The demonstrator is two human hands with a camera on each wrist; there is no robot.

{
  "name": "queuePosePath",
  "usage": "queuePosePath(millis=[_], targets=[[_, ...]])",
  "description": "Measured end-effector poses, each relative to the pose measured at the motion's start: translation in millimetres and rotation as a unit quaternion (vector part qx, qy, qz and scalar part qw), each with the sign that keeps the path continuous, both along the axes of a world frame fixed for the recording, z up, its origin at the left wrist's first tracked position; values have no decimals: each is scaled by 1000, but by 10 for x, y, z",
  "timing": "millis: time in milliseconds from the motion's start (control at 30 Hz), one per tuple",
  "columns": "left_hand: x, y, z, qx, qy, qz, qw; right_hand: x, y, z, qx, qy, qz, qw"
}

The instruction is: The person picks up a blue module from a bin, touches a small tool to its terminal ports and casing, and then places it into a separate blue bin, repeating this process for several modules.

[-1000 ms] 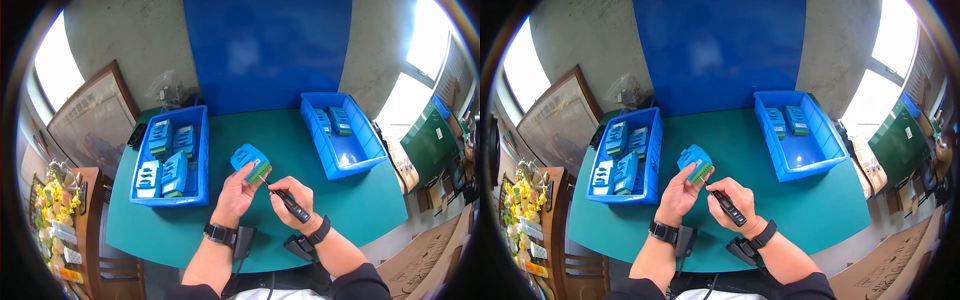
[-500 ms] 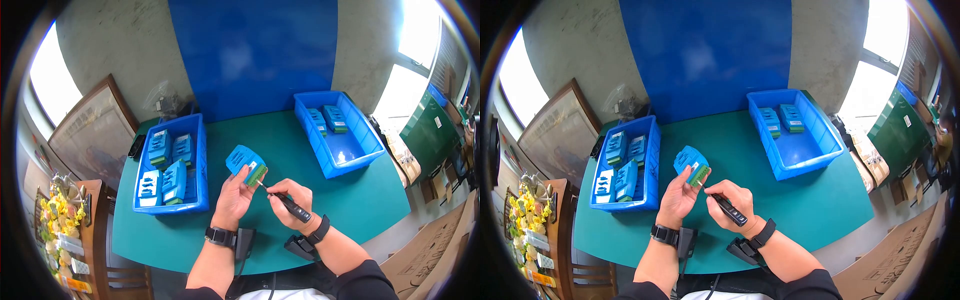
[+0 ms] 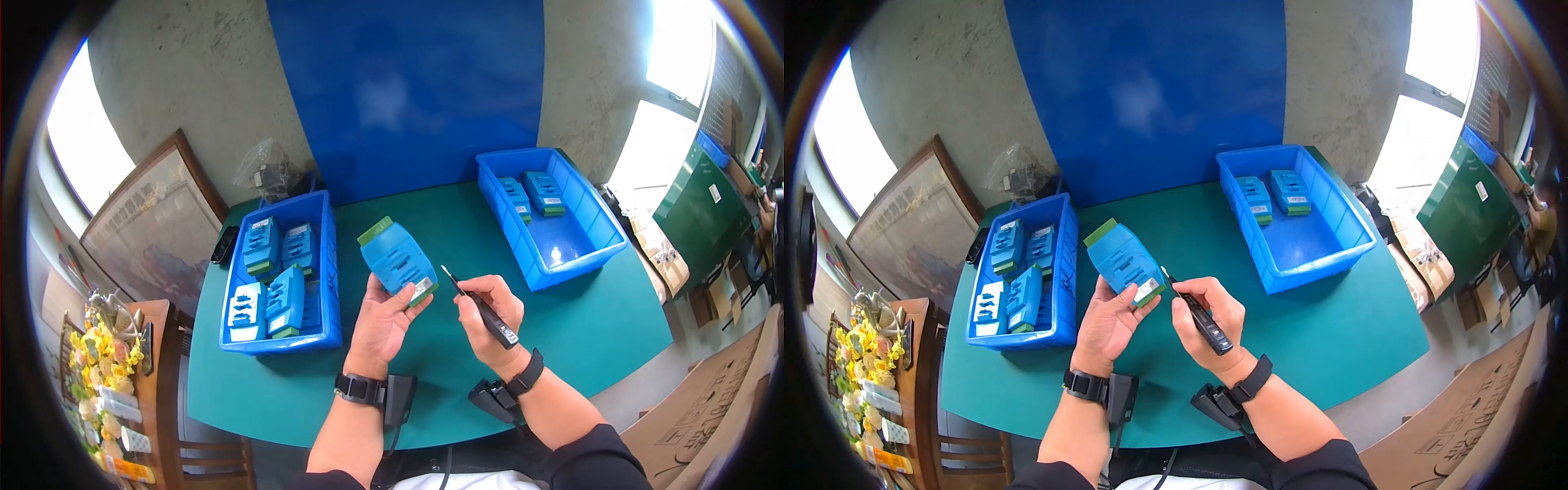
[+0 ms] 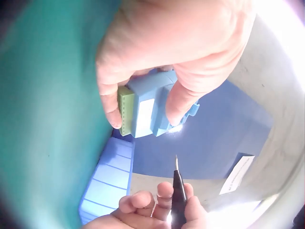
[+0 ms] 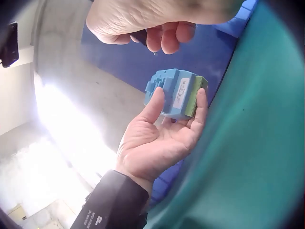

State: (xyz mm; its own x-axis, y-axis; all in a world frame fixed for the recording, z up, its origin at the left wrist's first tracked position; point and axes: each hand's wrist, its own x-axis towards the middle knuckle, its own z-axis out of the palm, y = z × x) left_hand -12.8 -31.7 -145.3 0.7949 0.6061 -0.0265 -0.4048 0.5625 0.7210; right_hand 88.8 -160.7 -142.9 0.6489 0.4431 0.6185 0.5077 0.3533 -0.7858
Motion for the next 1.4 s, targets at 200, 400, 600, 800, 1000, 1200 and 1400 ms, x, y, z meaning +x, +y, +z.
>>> queuePosePath(millis=[200,400,600,800,1000,1200,1400], targets=[[11,7,-67,0,10,-30,1000,-20,-12,51,-9,-78,34,996],[5,-28,17,21,7,-45,999,6,31,2,-29,-15,-21,999],[5,-56,8,43,20,-39,998,-2,23,-21,0,-67,29,997],[15,-69,-25,52,4,-54,997,-45,4,56,-22,-133,72,988],[23,-70,-2,71,17,-49,996,53,20,54,87,-91,-83,989],[-11,-105,65,138,59,-90,985,216,80,47,-50,-83,-24,995],[14,-22,-81,162,99,38,981,146,52,107,-50,-101,-78,991]])
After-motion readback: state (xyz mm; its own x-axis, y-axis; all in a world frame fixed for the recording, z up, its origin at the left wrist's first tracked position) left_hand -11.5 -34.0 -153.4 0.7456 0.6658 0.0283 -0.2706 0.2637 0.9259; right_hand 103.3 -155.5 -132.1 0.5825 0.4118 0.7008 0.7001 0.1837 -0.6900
